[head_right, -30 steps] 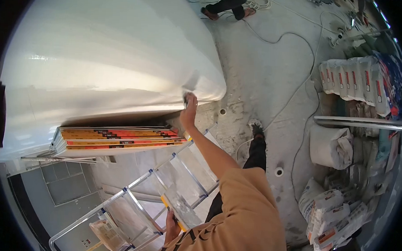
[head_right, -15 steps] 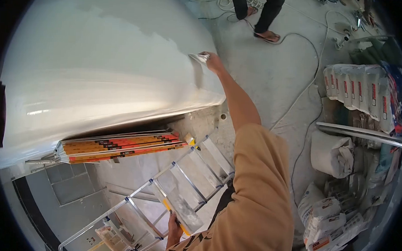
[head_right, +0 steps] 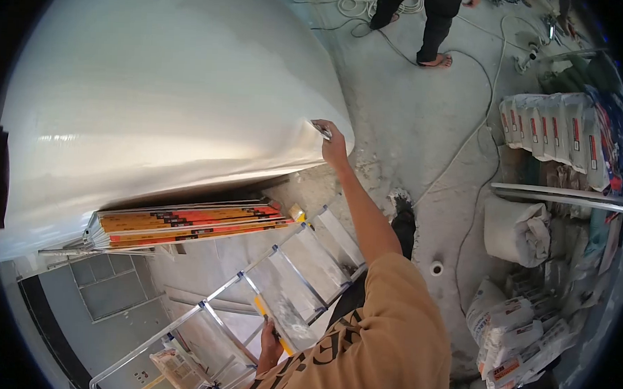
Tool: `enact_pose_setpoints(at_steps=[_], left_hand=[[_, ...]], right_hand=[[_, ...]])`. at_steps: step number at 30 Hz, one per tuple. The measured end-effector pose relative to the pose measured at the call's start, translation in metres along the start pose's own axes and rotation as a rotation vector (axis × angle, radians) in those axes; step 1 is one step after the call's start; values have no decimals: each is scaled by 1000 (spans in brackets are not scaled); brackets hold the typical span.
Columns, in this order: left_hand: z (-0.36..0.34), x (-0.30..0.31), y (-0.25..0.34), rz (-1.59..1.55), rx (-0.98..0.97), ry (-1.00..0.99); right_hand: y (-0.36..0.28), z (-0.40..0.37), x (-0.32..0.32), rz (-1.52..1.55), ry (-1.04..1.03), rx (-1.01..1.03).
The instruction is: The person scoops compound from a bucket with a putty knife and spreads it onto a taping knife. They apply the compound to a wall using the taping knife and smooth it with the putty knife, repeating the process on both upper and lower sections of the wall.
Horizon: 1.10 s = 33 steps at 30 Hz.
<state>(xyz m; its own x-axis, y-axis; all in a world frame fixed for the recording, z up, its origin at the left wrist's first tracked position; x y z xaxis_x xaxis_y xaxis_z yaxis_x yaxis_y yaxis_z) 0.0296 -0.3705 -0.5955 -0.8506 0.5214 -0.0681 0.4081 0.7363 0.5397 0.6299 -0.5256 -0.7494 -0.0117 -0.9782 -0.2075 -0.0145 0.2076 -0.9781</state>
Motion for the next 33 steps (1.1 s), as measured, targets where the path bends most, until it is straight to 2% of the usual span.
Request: enact_pose_setpoints(at_steps=[7,9,12,14,15,17,20,22,24,26,28,31,33], left_hand=[[-8,46,10,-24,0,8],[-9,56,6,-34,-6,28],[-14,65,5,-42,-20,55],[-17,69,3,-55,-31,63],[-20,72,3,-55,-28,72],[-24,73,2,-69,-32,71],[-18,73,1,-120,-46,75],[-19,73,3,-128,-60,22],[-18,72,2,-130,-69,23],[-15,66,0,-134,-80,16],[-12,60,0,-129,-77,16],[-4,46,4,-163,-84,-58],[-14,11,23,-132,-102,-78]], right_hand=[[-18,-66,-33,-114,134,94],[-15,-87,-58,-175,321,209],[-13,-110,-103,-282,454,200],[-16,-124,-119,-228,519,146],[-15,-137,-119,-227,511,147],[-14,-147,-130,-286,200,121],[-24,-135,-93,-166,211,129],[-64,-100,-55,-137,343,154],[-72,-65,-41,-189,304,187],[-79,-55,-45,-242,266,230],[-69,-69,-66,-314,337,241],[-61,-113,-90,-320,325,205],[-32,-131,-105,-195,110,142]])
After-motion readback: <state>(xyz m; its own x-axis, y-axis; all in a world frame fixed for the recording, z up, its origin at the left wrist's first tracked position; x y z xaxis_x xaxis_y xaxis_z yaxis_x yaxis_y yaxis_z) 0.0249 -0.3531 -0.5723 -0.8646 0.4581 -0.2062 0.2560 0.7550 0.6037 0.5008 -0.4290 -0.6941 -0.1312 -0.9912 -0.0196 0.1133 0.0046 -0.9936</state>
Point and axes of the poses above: each hand's wrist, its own z-axis towards the middle knuckle, its own x-axis out of the back of the hand, y = z × x, the point moved 7 cm from there along z, towards the middle knuckle, and after that the axes turned 4 degrees about -z, right-handed, at the moved point
